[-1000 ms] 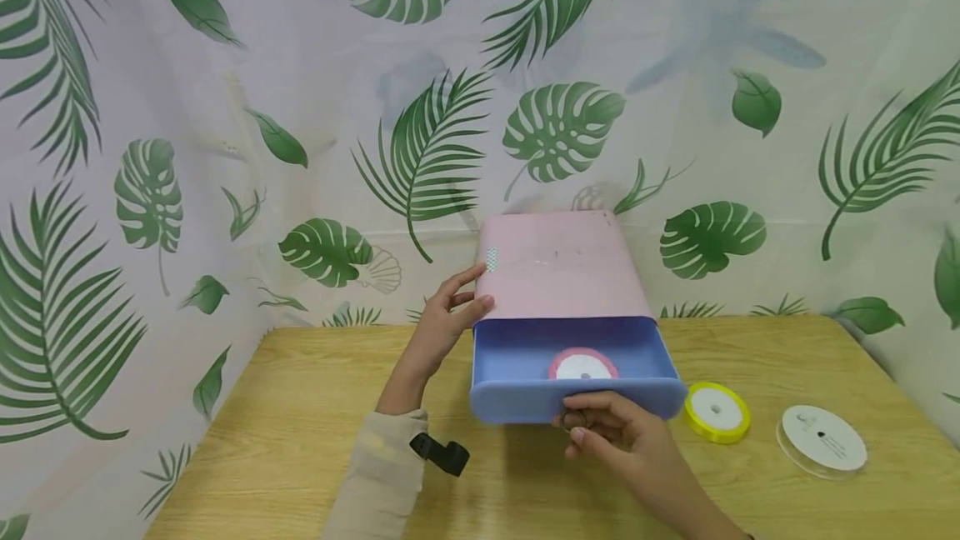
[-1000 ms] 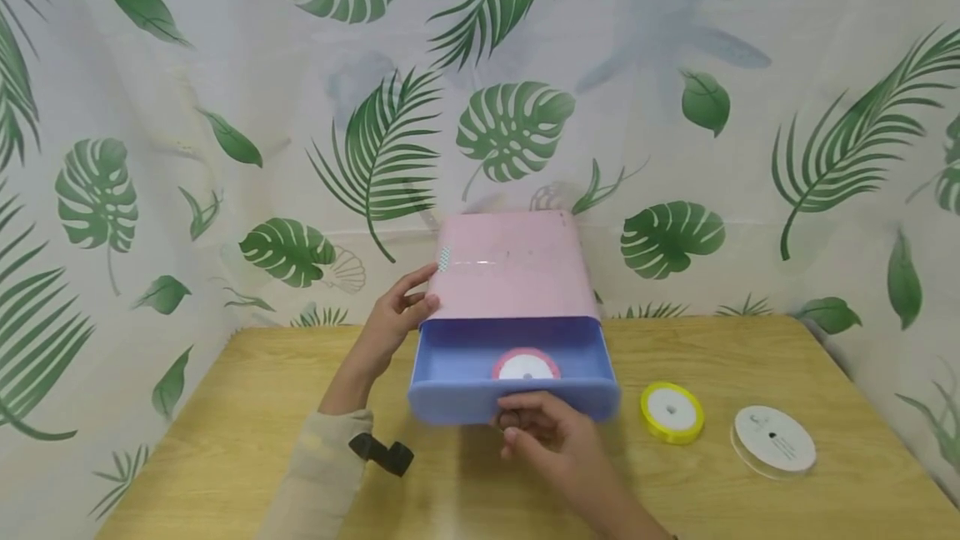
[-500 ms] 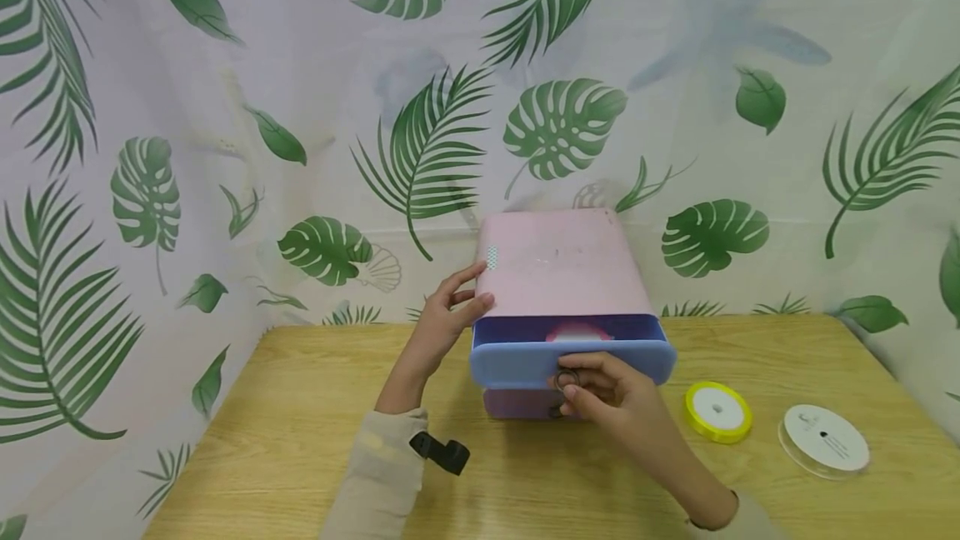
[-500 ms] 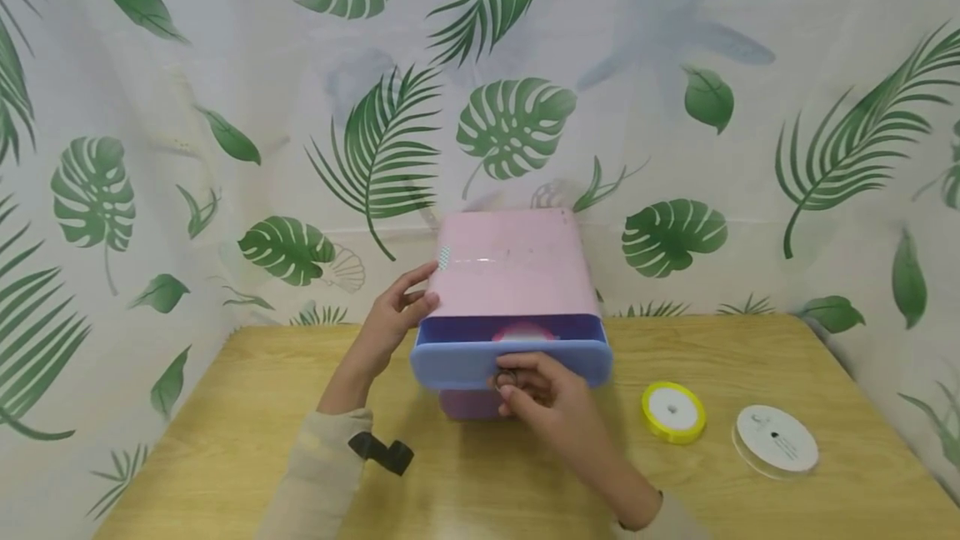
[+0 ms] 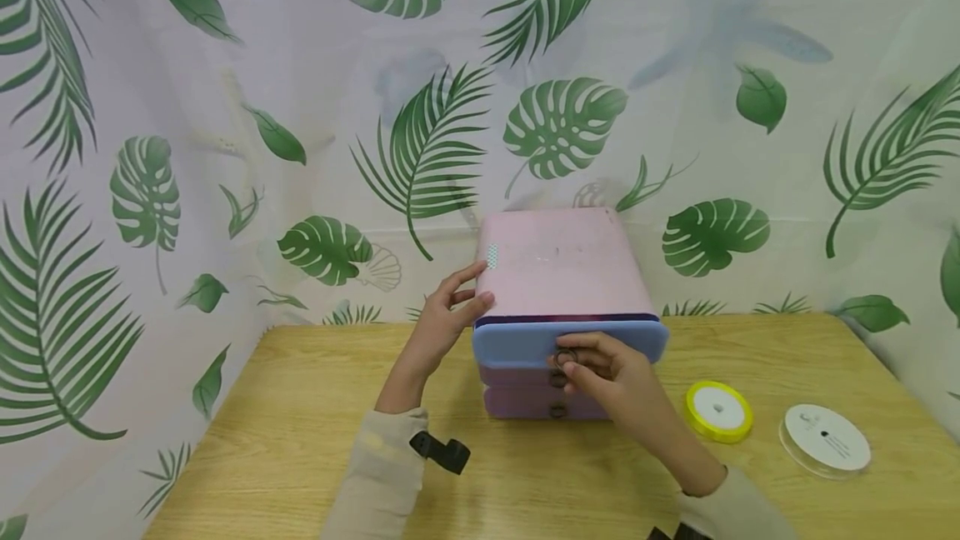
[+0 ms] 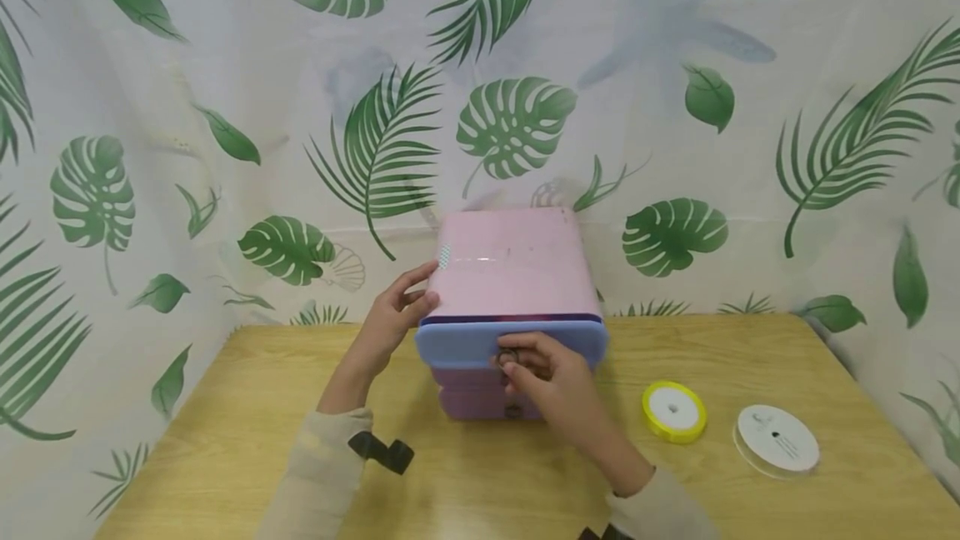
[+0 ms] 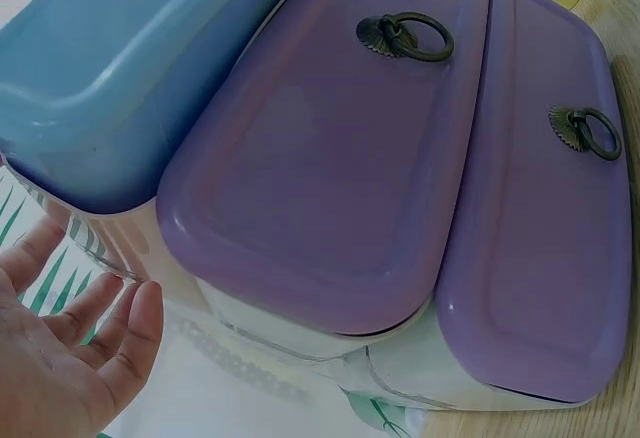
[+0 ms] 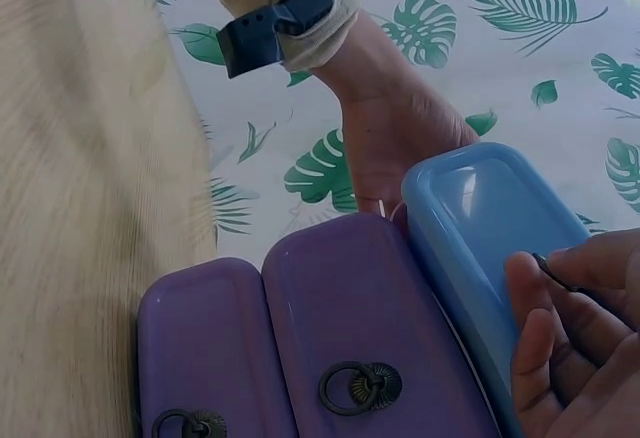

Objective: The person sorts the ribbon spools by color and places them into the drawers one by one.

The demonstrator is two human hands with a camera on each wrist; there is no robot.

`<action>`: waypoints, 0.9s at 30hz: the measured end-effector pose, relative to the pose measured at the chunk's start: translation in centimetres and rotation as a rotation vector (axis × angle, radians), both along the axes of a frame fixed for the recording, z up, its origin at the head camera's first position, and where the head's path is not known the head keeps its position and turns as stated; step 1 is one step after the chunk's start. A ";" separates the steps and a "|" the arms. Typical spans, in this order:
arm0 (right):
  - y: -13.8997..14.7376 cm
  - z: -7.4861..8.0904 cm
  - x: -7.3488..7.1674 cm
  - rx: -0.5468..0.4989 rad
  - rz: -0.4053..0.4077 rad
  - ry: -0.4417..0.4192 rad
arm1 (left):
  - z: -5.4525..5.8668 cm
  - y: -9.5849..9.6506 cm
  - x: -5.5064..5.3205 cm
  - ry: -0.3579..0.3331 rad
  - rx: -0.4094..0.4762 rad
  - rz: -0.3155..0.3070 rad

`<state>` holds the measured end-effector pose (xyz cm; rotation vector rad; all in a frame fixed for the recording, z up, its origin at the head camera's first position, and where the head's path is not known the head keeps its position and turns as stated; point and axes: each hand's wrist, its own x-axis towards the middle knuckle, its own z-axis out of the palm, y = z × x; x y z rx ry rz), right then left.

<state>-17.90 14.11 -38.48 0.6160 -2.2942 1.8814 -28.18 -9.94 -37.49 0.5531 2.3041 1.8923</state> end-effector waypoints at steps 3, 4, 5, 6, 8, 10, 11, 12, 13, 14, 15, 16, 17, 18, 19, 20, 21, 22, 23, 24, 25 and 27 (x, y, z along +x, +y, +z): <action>-0.1 0.0 -0.4 0.007 -0.014 -0.018 | 0.0 -0.1 0.1 -0.003 0.014 -0.010; -0.1 -0.1 -0.6 0.010 -0.016 -0.017 | 0.0 -0.2 0.1 -0.002 0.018 -0.014; -0.1 -0.1 -0.7 0.010 -0.019 -0.018 | 0.0 -0.2 0.1 -0.002 0.022 -0.018; -0.1 -0.1 -0.8 0.010 -0.022 -0.020 | 0.1 -0.2 0.2 -0.003 0.026 -0.023; -0.1 -0.1 -1.1 0.012 -0.025 -0.020 | 0.1 -0.2 0.2 -0.003 0.031 -0.033; -0.2 -0.1 -1.2 0.013 -0.024 -0.014 | 0.1 -0.2 0.1 -0.001 0.030 -0.035; -0.2 0.0 -1.3 0.013 -0.025 -0.015 | 0.1 -0.2 0.1 -0.001 0.031 -0.035; -0.2 0.0 -1.3 0.017 -0.025 -0.013 | 0.0 -0.2 0.1 -0.001 0.031 -0.034; -0.2 0.1 -1.3 0.021 -0.024 -0.009 | 0.0 -0.2 0.1 0.000 0.030 -0.033; -0.2 0.1 -1.3 0.021 -0.023 -0.005 | 0.0 -0.2 0.0 0.001 0.027 -0.031; -0.2 0.1 -1.4 0.018 -0.022 -0.004 | 0.0 -0.2 0.0 0.003 0.026 -0.029; -0.2 0.1 -1.4 0.020 -0.022 0.000 | -0.1 -0.2 0.0 0.003 0.025 -0.028; -0.1 0.2 -1.4 0.021 -0.023 0.003 | -0.1 -0.2 0.0 0.004 0.023 -0.027; -0.1 0.2 -1.4 0.021 -0.023 0.006 | -0.1 -0.2 0.0 0.004 0.022 -0.027; -0.1 0.2 -1.4 0.021 -0.023 0.008 | -0.1 -0.2 0.0 0.006 0.020 -0.027; -0.1 0.2 -1.4 0.019 -0.021 0.009 | -0.1 -0.2 0.0 0.007 0.019 -0.028; -0.1 0.2 -1.4 0.020 -0.018 0.012 | -0.1 -0.2 0.0 0.007 0.019 -0.028; -0.1 0.1 -1.5 0.022 -0.016 0.014 | -0.1 -0.1 0.0 0.006 0.021 -0.028; 0.0 0.1 -1.5 0.022 -0.014 0.012 | -0.1 -0.1 0.0 0.006 0.022 -0.028; 0.0 0.1 -1.5 0.022 -0.012 0.011 | -0.1 -0.1 0.0 0.007 0.023 -0.029; 0.0 0.0 -1.5 0.022 -0.010 0.010 | -0.1 -0.1 0.0 0.007 0.023 -0.028; 0.0 0.0 -1.6 0.026 -0.007 0.008 | -0.1 -0.2 0.0 0.006 0.026 -0.028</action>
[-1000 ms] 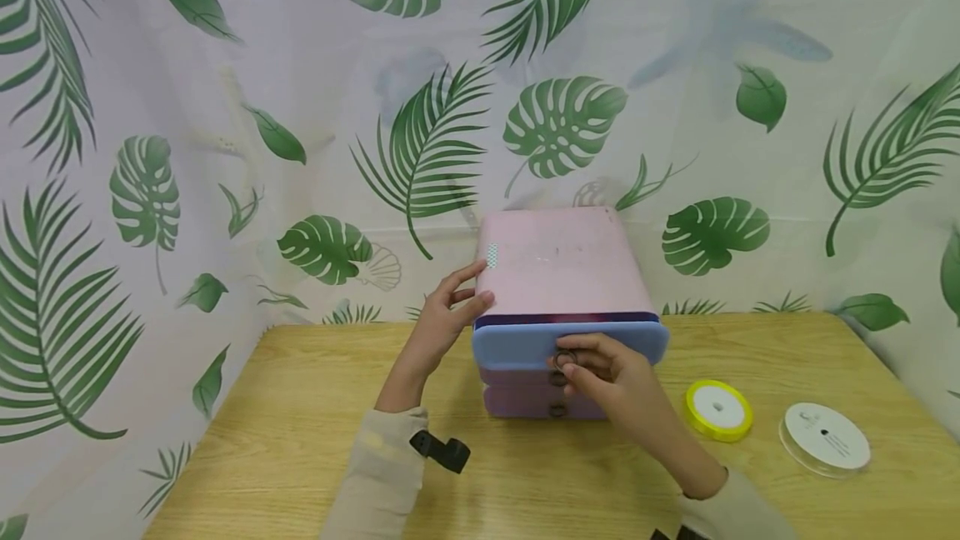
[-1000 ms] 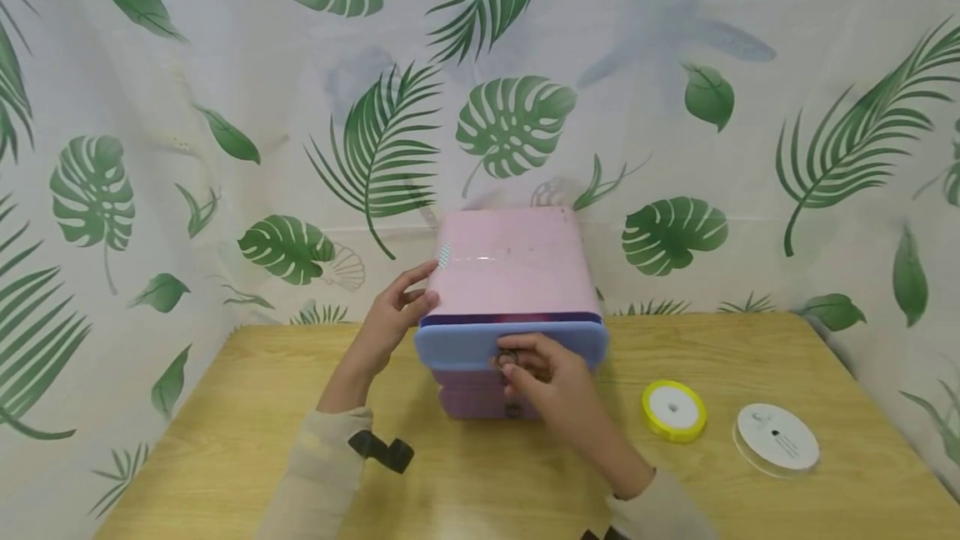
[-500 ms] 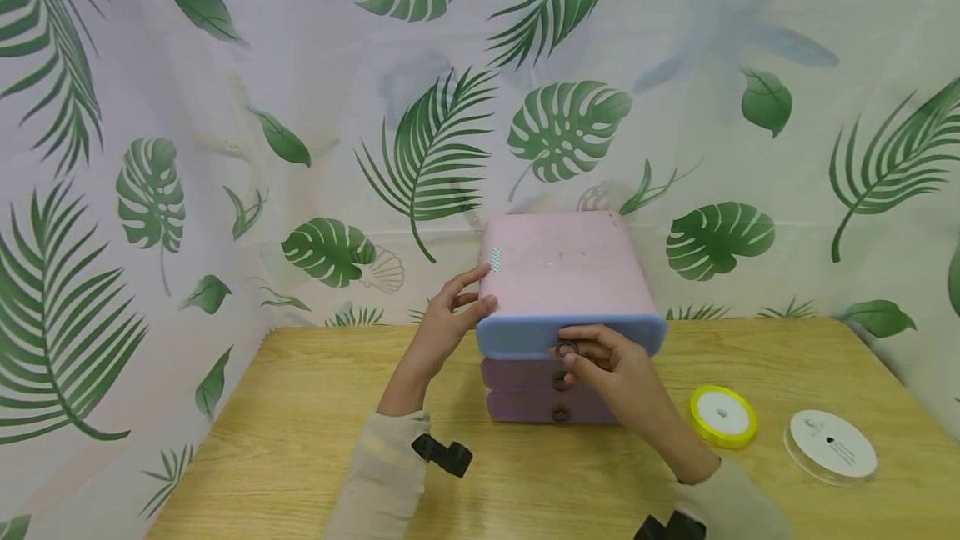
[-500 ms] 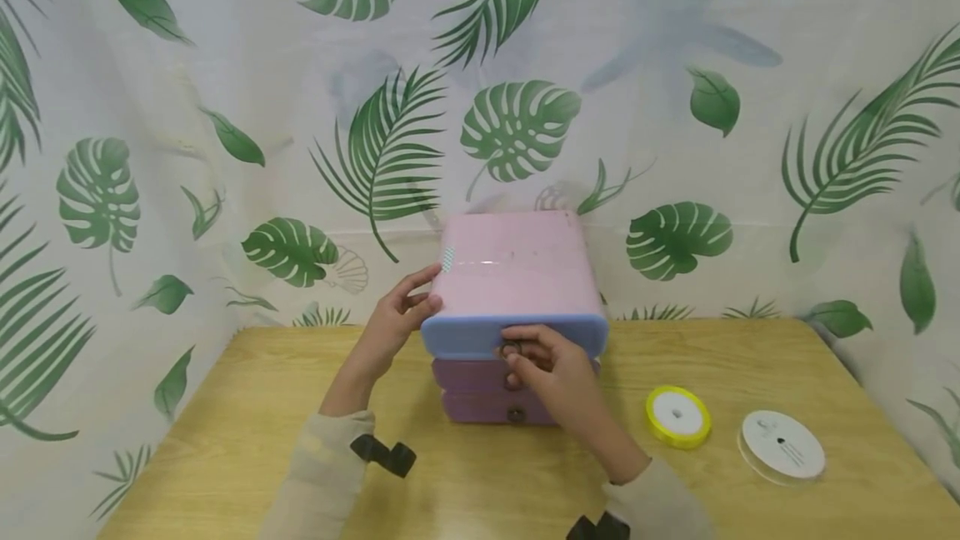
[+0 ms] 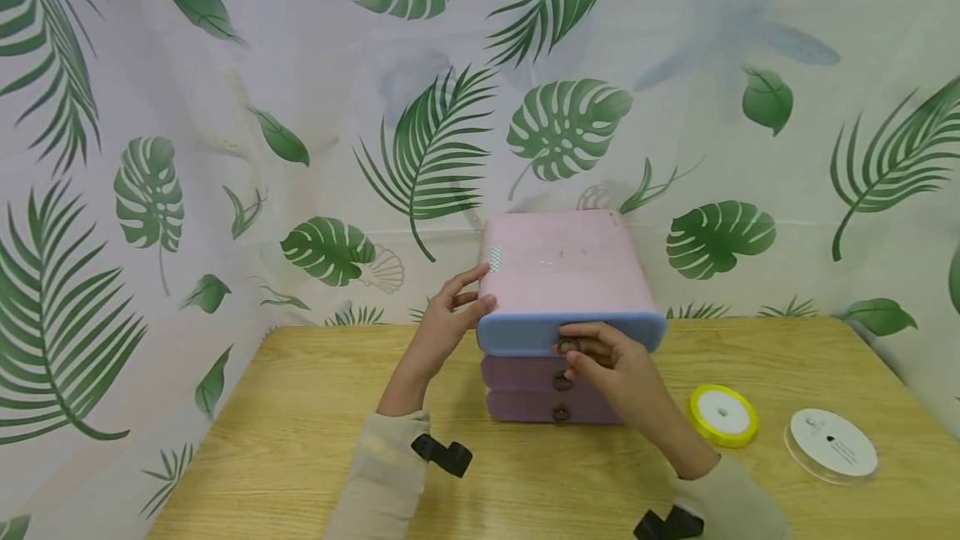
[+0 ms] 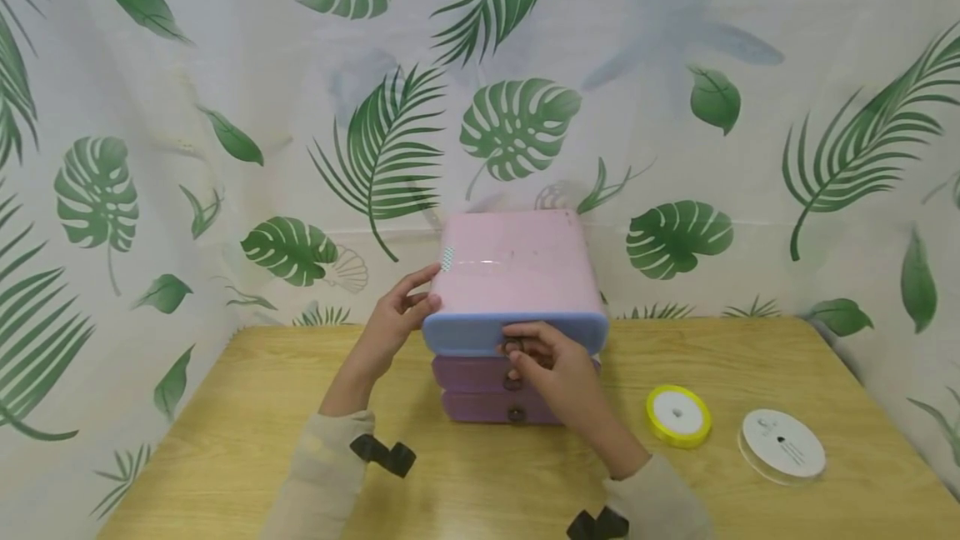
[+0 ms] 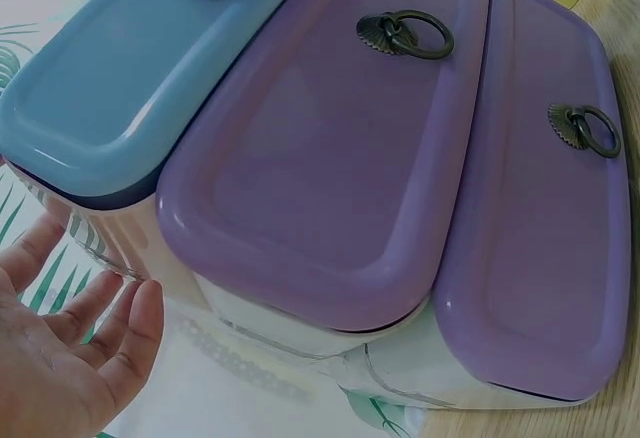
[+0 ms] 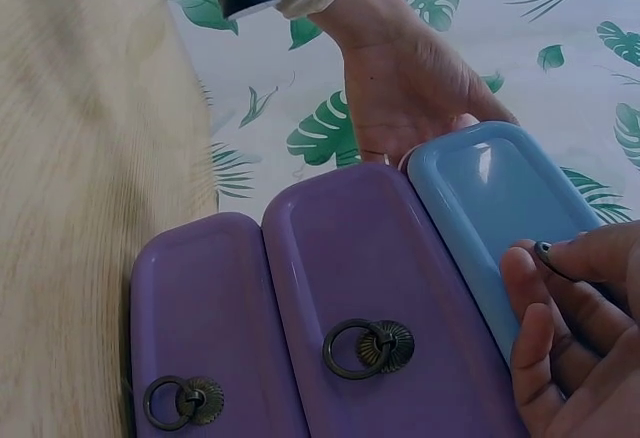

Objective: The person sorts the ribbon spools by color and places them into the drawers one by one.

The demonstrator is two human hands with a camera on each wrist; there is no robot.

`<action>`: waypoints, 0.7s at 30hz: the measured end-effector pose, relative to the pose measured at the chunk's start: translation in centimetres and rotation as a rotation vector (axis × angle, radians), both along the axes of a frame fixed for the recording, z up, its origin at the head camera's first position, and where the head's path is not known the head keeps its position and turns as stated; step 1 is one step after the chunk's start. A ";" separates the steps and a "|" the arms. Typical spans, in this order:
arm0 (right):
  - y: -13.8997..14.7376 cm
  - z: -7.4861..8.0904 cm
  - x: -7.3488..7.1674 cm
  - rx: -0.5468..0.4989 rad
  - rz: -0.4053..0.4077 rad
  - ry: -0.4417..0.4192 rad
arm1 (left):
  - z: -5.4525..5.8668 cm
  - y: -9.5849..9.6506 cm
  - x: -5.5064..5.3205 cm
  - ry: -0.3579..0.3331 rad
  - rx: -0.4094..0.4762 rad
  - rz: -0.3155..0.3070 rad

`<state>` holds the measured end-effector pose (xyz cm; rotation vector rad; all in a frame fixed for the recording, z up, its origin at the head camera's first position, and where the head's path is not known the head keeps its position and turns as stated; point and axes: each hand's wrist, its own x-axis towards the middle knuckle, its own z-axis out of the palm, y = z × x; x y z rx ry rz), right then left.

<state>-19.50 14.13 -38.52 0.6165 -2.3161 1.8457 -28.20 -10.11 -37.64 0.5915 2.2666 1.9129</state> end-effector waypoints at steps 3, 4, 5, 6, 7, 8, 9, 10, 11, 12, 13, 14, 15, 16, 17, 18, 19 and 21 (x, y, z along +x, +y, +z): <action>0.0 -0.1 -0.1 0.008 0.004 -0.001 | 0.0 0.0 0.0 0.001 0.001 0.000; 0.1 -0.1 -0.1 0.011 0.004 -0.004 | 0.0 -0.1 0.0 0.002 0.000 0.000; 0.1 -0.2 -0.1 0.012 0.006 -0.008 | 0.0 -0.1 0.0 0.003 0.000 0.000; 0.1 -0.2 -0.1 0.015 0.004 -0.010 | 0.0 -0.1 0.0 0.003 -0.001 0.001; 0.1 -0.3 0.0 0.017 0.003 -0.008 | 0.0 -0.1 0.0 0.004 -0.002 0.000; 0.1 -0.3 0.0 0.022 0.000 -0.010 | 0.0 -0.1 0.0 0.007 -0.004 0.000; 0.2 -0.4 0.0 0.025 0.000 -0.010 | 0.0 -0.1 0.0 0.008 -0.006 0.001; 0.2 -0.5 0.1 0.026 0.001 -0.006 | 0.0 -0.1 0.0 0.009 -0.007 0.001; 0.2 -0.6 0.1 0.027 0.004 0.000 | 0.0 -0.1 0.0 0.010 -0.007 0.002; 0.2 -0.8 0.2 0.032 0.007 0.006 | 0.0 -0.1 0.0 0.011 -0.007 0.004; 0.1 -0.9 0.2 0.032 0.013 0.011 | 0.0 -0.1 0.0 0.011 -0.007 0.006; 0.1 -1.0 0.3 0.034 0.018 0.017 | 0.0 -0.1 0.0 0.012 -0.006 0.006; 0.2 -1.1 0.3 0.031 0.025 0.027 | 0.0 -0.1 0.0 0.011 -0.003 0.006; 0.2 -1.2 0.3 0.035 0.028 0.033 | 0.0 -0.1 0.0 0.008 -0.001 0.005; 0.2 -1.2 0.4 0.040 0.030 0.040 | 0.0 0.0 0.0 0.006 0.000 0.005; 0.3 -1.3 0.4 0.045 0.031 0.044 | -0.1 -0.1 0.0 0.004 0.001 0.004; 0.4 -1.4 0.5 0.051 0.030 0.058 | 0.0 -0.1 0.0 0.004 0.002 0.001; 0.5 -1.5 0.6 0.068 0.024 0.072 | -0.1 -0.1 0.1 0.002 0.002 0.001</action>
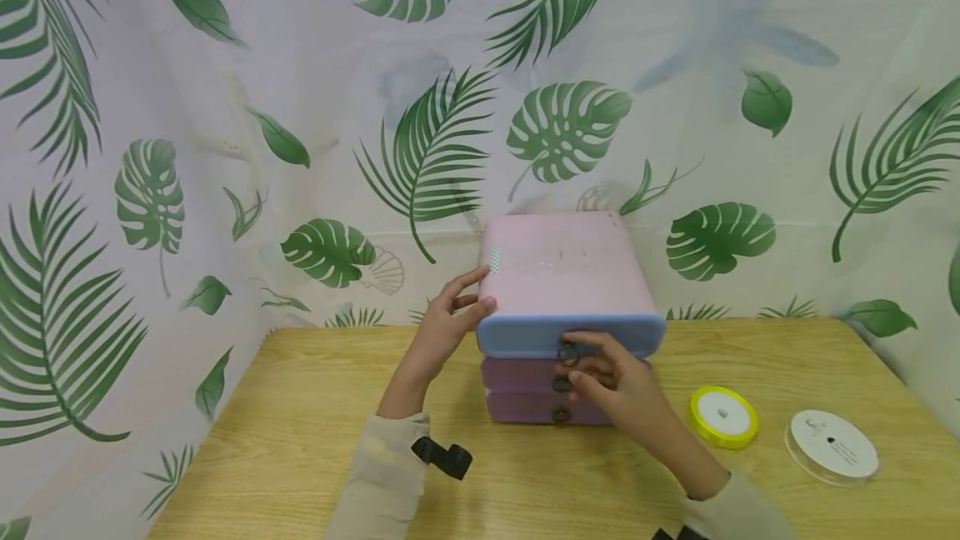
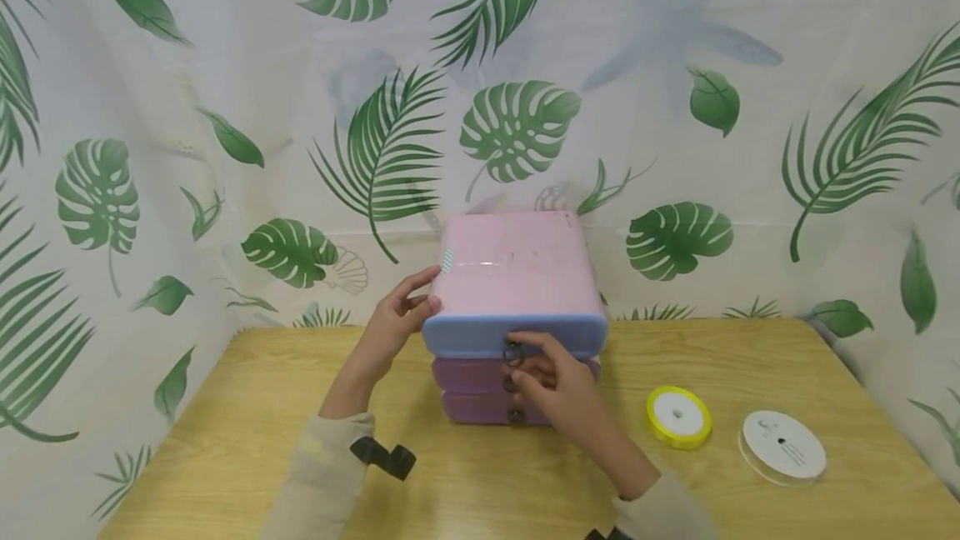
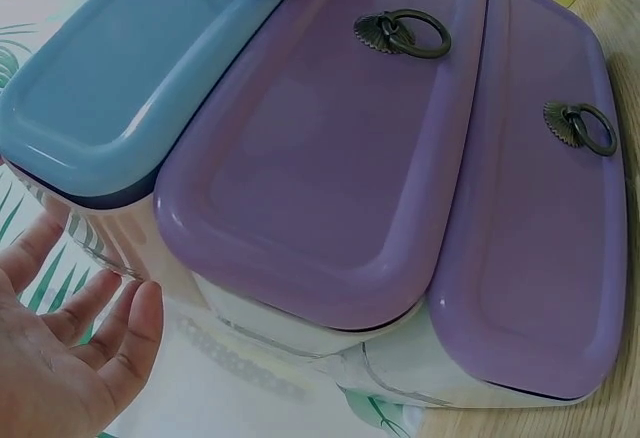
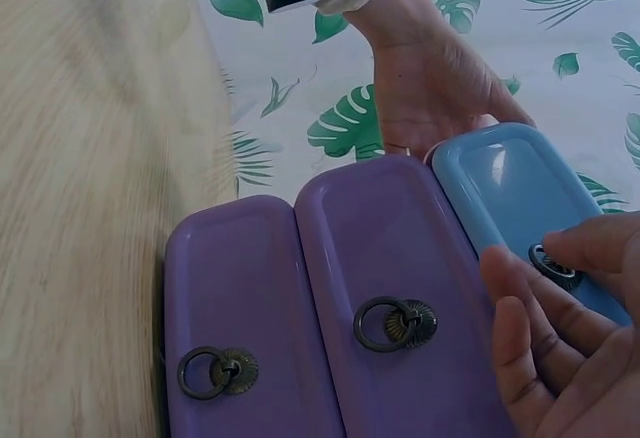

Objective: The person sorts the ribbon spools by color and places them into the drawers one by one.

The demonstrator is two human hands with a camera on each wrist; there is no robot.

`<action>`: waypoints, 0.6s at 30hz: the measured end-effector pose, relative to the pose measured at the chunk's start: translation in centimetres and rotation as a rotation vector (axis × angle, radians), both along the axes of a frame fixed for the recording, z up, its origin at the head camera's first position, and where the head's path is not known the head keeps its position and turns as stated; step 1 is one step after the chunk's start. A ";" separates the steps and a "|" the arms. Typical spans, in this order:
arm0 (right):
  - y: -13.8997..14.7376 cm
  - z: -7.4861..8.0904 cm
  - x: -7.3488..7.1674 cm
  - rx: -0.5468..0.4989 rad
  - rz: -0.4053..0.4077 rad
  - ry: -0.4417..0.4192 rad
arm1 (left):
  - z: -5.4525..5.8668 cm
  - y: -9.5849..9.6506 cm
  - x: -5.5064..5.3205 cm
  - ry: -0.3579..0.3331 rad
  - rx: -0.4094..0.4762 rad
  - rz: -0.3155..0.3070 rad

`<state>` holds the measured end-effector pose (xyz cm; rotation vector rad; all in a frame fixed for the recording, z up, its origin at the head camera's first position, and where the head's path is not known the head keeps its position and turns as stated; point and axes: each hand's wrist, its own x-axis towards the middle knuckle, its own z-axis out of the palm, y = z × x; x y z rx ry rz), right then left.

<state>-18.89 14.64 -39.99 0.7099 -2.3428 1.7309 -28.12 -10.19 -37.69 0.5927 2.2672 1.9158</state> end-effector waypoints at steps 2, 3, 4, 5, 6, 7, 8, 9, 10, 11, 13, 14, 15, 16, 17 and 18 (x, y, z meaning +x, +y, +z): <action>0.1 0.0 0.2 0.009 -0.005 -0.017 | 0.0 0.0 0.0 -0.001 -0.002 0.005; 0.2 0.0 0.4 0.010 -0.007 -0.023 | 0.0 0.0 0.0 0.000 -0.001 0.006; 0.3 0.1 0.5 0.011 -0.009 -0.028 | 0.0 0.1 0.0 -0.001 -0.002 0.009; 0.4 0.1 0.6 0.012 -0.011 -0.042 | 0.0 0.1 0.0 0.000 -0.002 0.011; 0.4 0.0 0.7 0.014 -0.012 -0.057 | 0.1 0.1 0.0 -0.002 -0.003 0.012; 0.5 -0.1 0.8 0.016 -0.013 -0.063 | 0.1 0.1 0.0 -0.004 -0.003 0.013; 0.6 -0.2 0.9 0.016 -0.011 -0.063 | 0.1 0.1 0.0 -0.005 -0.003 0.013; 0.7 -0.4 1.0 0.019 -0.012 -0.065 | 0.1 0.1 0.1 -0.006 -0.003 0.013; 0.8 -0.6 1.1 0.024 -0.014 -0.067 | 0.1 0.1 0.0 -0.006 -0.003 0.014; 0.8 -0.7 1.2 0.032 -0.017 -0.062 | 0.1 0.1 0.0 -0.005 -0.002 0.014; 1.0 -1.1 1.4 0.045 -0.027 -0.053 | 0.2 0.1 0.0 -0.006 0.002 0.016; 1.0 -1.3 1.5 0.052 -0.034 -0.047 | 0.2 0.1 0.0 -0.006 0.004 0.016; 1.1 -1.5 1.6 0.069 -0.050 -0.040 | 0.2 0.1 0.1 -0.007 0.005 0.016; 1.1 -1.8 1.7 0.086 -0.069 -0.033 | 0.2 0.1 0.1 -0.009 0.007 0.015; 1.2 -2.0 1.7 0.102 -0.087 -0.031 | 0.2 0.1 0.1 -0.011 0.008 0.013; 1.2 -2.1 1.8 0.116 -0.105 -0.033 | 0.2 0.2 0.2 -0.014 0.008 0.013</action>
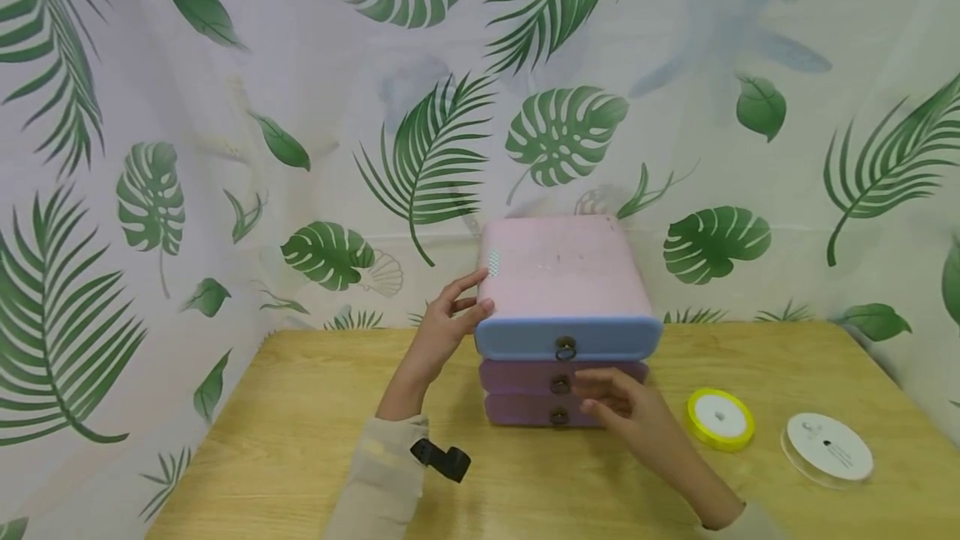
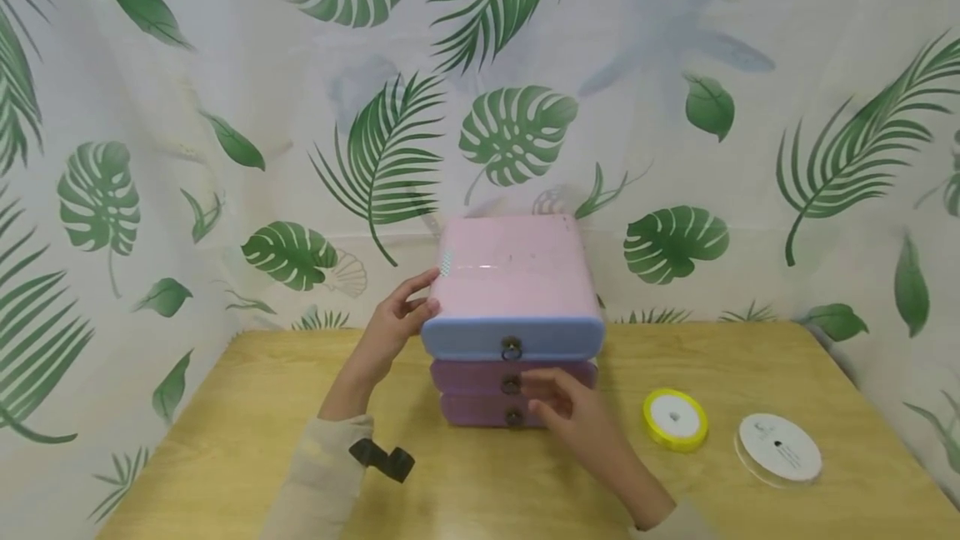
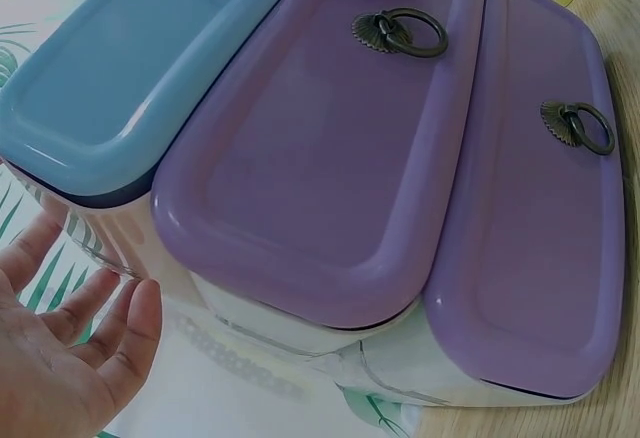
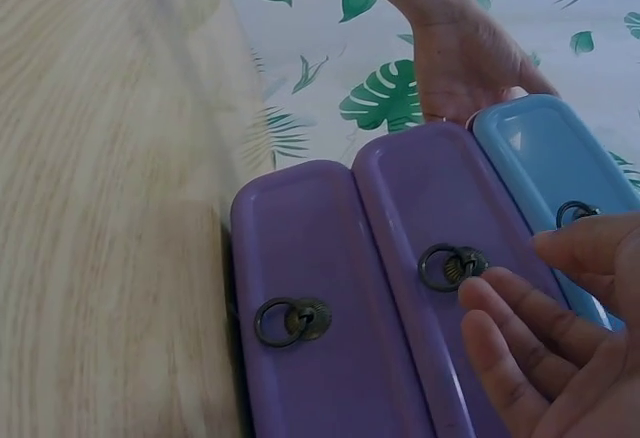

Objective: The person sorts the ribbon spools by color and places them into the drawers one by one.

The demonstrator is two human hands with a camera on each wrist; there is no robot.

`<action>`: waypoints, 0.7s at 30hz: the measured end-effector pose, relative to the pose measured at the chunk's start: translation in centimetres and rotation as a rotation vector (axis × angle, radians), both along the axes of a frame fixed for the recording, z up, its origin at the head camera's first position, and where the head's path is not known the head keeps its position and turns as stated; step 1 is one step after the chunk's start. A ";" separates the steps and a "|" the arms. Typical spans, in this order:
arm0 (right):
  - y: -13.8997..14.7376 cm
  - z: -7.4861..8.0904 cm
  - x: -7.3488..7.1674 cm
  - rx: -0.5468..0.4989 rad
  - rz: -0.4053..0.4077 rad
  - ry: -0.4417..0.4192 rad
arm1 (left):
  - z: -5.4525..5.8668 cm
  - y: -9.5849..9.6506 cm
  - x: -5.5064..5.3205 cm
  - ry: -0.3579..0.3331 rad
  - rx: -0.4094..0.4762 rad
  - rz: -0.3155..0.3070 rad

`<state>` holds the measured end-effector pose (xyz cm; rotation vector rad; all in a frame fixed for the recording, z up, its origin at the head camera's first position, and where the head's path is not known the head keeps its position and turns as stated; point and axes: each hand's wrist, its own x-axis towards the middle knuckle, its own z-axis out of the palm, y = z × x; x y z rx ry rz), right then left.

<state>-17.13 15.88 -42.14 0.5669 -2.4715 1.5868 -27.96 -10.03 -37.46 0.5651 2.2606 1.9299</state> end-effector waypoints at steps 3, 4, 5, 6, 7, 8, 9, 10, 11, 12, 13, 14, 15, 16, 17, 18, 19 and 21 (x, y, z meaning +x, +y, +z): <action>0.1 -0.6 0.0 0.033 -0.043 -0.014 | -0.1 0.0 0.0 -0.007 0.003 0.000; 0.1 -0.8 -0.1 0.037 -0.052 -0.014 | -0.1 0.0 0.0 -0.006 0.005 0.001; 0.1 -1.0 -0.2 0.035 -0.057 -0.008 | -0.1 0.0 0.0 -0.005 0.007 0.002; 0.1 -1.2 -0.3 0.036 -0.060 0.006 | -0.1 0.0 0.0 -0.004 0.008 0.004; 0.1 -1.5 -0.3 0.036 -0.063 0.021 | -0.2 0.0 0.0 -0.004 0.010 0.003; 0.0 -1.7 -0.5 0.033 -0.068 0.046 | -0.2 0.0 0.0 -0.004 0.011 0.003; -0.1 -1.9 -0.5 0.030 -0.070 0.058 | -0.2 0.0 0.1 -0.004 0.013 0.002; -0.2 -2.1 -0.6 0.027 -0.069 0.064 | -0.2 0.0 0.1 -0.004 0.014 0.000; -0.2 -2.2 -0.6 0.023 -0.066 0.067 | -0.3 0.0 0.1 -0.004 0.014 -0.002; -0.3 -2.3 -0.7 0.022 -0.061 0.062 | -0.3 0.0 0.1 -0.005 0.014 -0.002; -0.3 -2.3 -0.7 0.021 -0.057 0.051 | -0.3 0.0 0.0 -0.005 0.015 -0.003; -0.3 -2.3 -0.7 0.017 -0.049 0.032 | -0.3 0.0 0.0 -0.006 0.014 -0.001; -0.3 -2.3 -0.7 0.018 -0.039 0.002 | -0.4 0.0 -0.1 -0.006 0.014 -0.001; -0.4 -2.2 -0.7 0.017 -0.032 -0.012 | -0.4 0.0 -0.1 -0.005 0.013 -0.001; -0.4 -2.1 -0.7 0.015 -0.029 -0.021 | -0.5 -0.1 -0.2 -0.005 0.012 0.001; -0.4 -2.1 -0.7 0.015 -0.024 -0.032 | -0.5 -0.1 -0.2 -0.003 0.011 0.002; -0.5 -2.0 -0.7 0.010 -0.020 -0.039 | -0.5 -0.1 -0.2 -0.002 0.011 0.002; -0.6 -2.0 -0.7 -0.011 -0.006 -0.046 | -0.5 -0.1 -0.2 0.003 0.011 0.003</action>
